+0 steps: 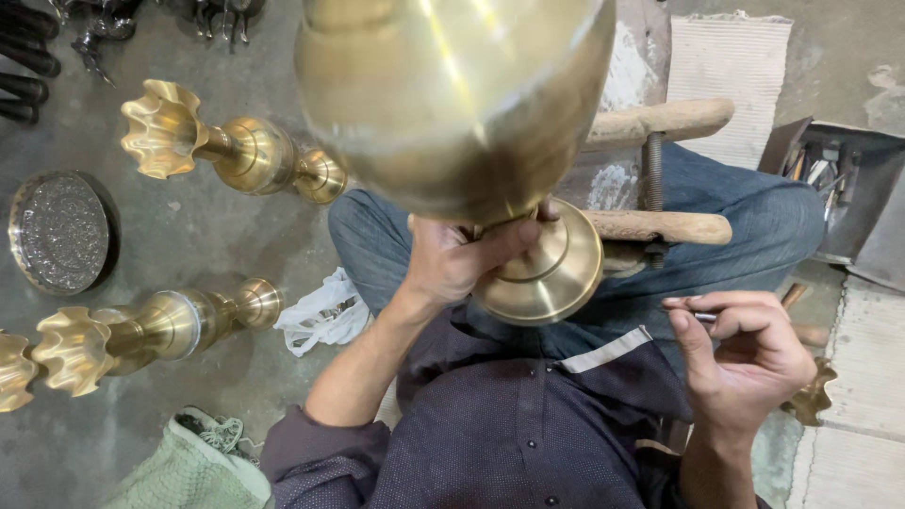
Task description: The person sits on the floor with a brass vase resting on a wooden support and uses a small hand tool to score and smooth the seam around the vase's neck, rotating the vase to work around it. They reposition the vase on the support and continue tooling the seam near the flared rim.
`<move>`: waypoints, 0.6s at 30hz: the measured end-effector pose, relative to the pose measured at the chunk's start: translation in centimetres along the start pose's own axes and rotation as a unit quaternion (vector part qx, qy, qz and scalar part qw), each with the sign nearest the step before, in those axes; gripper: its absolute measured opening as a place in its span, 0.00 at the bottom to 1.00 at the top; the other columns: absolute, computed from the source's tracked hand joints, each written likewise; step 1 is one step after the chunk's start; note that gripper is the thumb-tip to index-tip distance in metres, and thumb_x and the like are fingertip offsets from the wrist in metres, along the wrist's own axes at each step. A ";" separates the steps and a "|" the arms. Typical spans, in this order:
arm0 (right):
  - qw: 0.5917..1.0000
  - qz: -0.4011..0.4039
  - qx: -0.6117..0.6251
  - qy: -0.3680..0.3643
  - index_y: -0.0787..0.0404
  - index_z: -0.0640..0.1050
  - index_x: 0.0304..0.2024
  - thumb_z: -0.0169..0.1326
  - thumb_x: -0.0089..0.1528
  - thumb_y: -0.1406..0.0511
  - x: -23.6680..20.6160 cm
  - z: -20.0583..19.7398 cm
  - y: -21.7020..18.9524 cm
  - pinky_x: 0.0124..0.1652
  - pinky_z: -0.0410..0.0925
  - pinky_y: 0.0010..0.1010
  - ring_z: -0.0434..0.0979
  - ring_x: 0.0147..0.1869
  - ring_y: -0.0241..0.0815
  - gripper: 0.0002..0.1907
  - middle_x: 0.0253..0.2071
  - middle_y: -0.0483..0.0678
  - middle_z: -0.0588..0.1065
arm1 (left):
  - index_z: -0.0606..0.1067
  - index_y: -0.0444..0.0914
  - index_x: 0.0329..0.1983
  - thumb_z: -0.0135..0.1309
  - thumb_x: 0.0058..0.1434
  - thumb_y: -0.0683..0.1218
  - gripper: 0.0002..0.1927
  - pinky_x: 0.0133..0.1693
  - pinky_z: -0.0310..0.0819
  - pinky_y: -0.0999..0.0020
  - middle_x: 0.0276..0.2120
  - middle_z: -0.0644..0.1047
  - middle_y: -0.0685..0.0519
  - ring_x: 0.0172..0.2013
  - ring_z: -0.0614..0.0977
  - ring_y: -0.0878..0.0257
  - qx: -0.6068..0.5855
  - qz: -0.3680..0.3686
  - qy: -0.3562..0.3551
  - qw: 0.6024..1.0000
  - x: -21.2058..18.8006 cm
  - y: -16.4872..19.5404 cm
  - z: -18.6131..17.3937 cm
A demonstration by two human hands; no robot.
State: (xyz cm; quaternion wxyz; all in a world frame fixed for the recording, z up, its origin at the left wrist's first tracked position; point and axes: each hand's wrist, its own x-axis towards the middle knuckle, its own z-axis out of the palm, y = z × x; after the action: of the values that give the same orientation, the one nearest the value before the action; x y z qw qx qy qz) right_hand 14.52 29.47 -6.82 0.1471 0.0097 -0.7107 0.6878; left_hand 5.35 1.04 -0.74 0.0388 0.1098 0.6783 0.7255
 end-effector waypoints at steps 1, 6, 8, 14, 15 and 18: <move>1.000 0.001 0.003 0.001 0.66 0.69 0.36 0.62 0.70 0.79 0.0 0.0 0.0 0.52 0.78 0.29 0.82 0.48 0.41 0.15 0.44 0.54 0.75 | 0.76 0.34 0.54 0.64 0.65 0.42 0.17 0.51 0.79 0.64 0.41 0.82 0.48 0.44 0.84 0.60 0.050 0.005 0.002 0.999 -0.1 -0.2 0.0; 0.999 0.033 0.018 0.011 0.66 0.68 0.35 0.61 0.70 0.80 0.3 0.0 -0.2 0.48 0.77 0.27 0.82 0.47 0.42 0.15 0.44 0.55 0.75 | 0.73 0.36 0.53 0.63 0.67 0.42 0.15 0.56 0.75 0.60 0.42 0.81 0.47 0.47 0.82 0.58 0.037 0.087 -0.027 0.995 -2.2 0.6 -0.8; 0.999 0.039 0.034 0.015 0.66 0.68 0.36 0.61 0.69 0.80 0.6 -0.1 -0.3 0.46 0.77 0.27 0.83 0.46 0.42 0.15 0.44 0.56 0.75 | 0.72 0.36 0.53 0.62 0.67 0.42 0.14 0.57 0.73 0.58 0.42 0.81 0.47 0.49 0.82 0.58 0.021 0.110 -0.046 0.993 -2.5 1.1 -0.5; 0.996 0.041 0.080 0.014 0.65 0.68 0.37 0.60 0.69 0.80 1.0 -0.5 -0.3 0.47 0.78 0.26 0.83 0.46 0.41 0.14 0.44 0.55 0.76 | 0.69 0.38 0.52 0.60 0.70 0.43 0.13 0.63 0.68 0.53 0.44 0.80 0.47 0.53 0.80 0.56 -0.009 0.149 -0.079 0.986 -2.5 3.1 0.7; 0.996 0.046 0.081 0.014 0.66 0.68 0.37 0.60 0.69 0.80 1.0 -0.6 -0.4 0.47 0.78 0.26 0.83 0.46 0.41 0.14 0.44 0.55 0.76 | 0.69 0.39 0.52 0.59 0.70 0.43 0.13 0.64 0.67 0.52 0.44 0.80 0.47 0.53 0.80 0.55 -0.019 0.154 -0.078 0.985 -2.2 2.9 1.1; 0.996 0.061 0.065 0.013 0.67 0.69 0.37 0.60 0.68 0.80 1.2 -0.8 -0.6 0.45 0.76 0.24 0.82 0.46 0.41 0.13 0.44 0.56 0.76 | 0.67 0.40 0.51 0.58 0.71 0.43 0.12 0.66 0.65 0.49 0.44 0.79 0.47 0.55 0.79 0.54 -0.054 0.161 -0.061 0.984 -0.6 0.9 2.7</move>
State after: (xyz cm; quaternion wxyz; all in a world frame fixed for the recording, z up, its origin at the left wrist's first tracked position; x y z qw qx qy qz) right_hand 13.65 30.42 -6.00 0.1132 -0.0336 -0.6614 0.7407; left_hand 6.59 3.51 0.20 -0.0317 0.2594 0.6078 0.7498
